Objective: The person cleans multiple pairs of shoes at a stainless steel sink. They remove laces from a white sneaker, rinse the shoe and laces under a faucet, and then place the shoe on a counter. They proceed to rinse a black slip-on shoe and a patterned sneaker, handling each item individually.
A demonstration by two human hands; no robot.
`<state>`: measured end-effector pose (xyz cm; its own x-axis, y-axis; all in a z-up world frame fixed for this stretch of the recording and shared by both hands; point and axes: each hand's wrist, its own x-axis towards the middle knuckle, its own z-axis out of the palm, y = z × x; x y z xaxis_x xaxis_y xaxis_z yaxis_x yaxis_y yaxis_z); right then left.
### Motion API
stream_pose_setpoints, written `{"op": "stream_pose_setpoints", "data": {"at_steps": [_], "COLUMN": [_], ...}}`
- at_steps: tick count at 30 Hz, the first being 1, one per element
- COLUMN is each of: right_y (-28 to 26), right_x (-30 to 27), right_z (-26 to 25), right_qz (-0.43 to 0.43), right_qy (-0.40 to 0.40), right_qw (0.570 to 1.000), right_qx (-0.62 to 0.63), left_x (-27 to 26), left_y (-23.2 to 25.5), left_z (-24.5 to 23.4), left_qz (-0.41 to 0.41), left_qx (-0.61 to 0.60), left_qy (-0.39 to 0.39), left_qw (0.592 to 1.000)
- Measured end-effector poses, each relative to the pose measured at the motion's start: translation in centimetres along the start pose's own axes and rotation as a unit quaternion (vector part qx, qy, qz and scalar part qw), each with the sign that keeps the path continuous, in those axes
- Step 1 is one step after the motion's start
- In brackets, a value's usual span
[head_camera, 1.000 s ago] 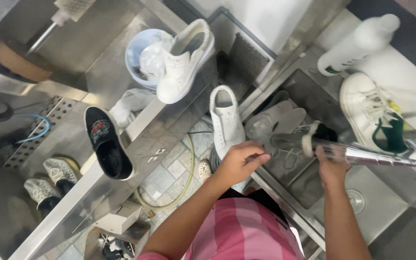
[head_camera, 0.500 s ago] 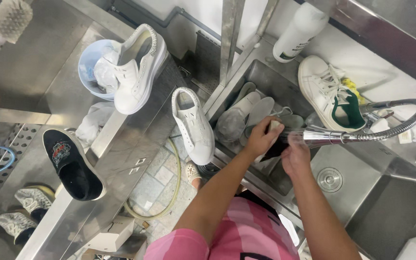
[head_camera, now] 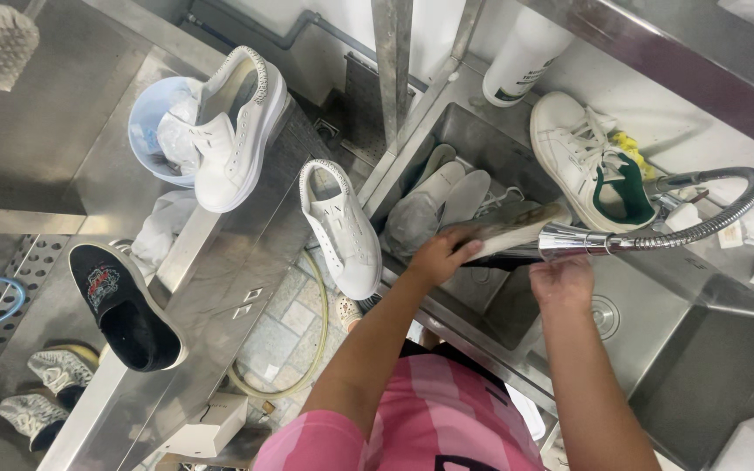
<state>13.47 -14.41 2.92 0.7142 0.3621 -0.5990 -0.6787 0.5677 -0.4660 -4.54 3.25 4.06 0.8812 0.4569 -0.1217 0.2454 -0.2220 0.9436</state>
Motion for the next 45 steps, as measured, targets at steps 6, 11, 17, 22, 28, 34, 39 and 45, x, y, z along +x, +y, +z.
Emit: {"op": "stream_pose_setpoints", "data": {"at_steps": [6, 11, 17, 22, 28, 34, 39, 45], "right_y": [2.8, 4.2, 1.6, 0.0, -0.4, -1.8, -1.5, 2.0], "right_x": [-1.8, -1.9, -2.8, -4.5, -6.8, -8.0, -8.1, -5.8], "right_z": [1.0, -0.4, 2.1, 3.6, 3.5, -1.6, -3.5, -1.9], "right_qz": [0.011, 0.088, 0.048, 0.049, 0.069, 0.095, 0.059, 0.004], "right_qy": [0.041, 0.057, 0.021, 0.012, 0.042, -0.048, -0.081, -0.108], "right_qw": [0.999, 0.994, 0.998, 0.999, 0.997, 0.977, 0.934, 0.952], "right_qx": [0.025, 0.038, 0.018, 0.004, -0.006, -0.186, -0.344, -0.287], "left_x": [2.1, 2.3, -0.1, 2.7, 5.3, 5.4, 5.5, 3.9], "left_y": [4.6, 5.6, -3.4, -10.3, -7.6, 0.0, 2.2, 1.4], "left_z": [3.4, 2.5, 2.3, 4.6, 5.6, 2.4, 3.5, 8.3], "left_qz": [0.056, 0.064, -0.042, -0.287, -0.436, -0.433, -0.189, -0.190], "left_qx": [0.124, 0.087, 0.045, -0.265, -0.486, -0.491, -0.433, -0.410], "left_qy": [0.085, 0.118, 0.111, 0.132, 0.235, 0.119, 0.222, 0.192], "left_qw": [0.987, 0.987, 0.992, 0.911, 0.720, 0.747, 0.853, 0.871]}}
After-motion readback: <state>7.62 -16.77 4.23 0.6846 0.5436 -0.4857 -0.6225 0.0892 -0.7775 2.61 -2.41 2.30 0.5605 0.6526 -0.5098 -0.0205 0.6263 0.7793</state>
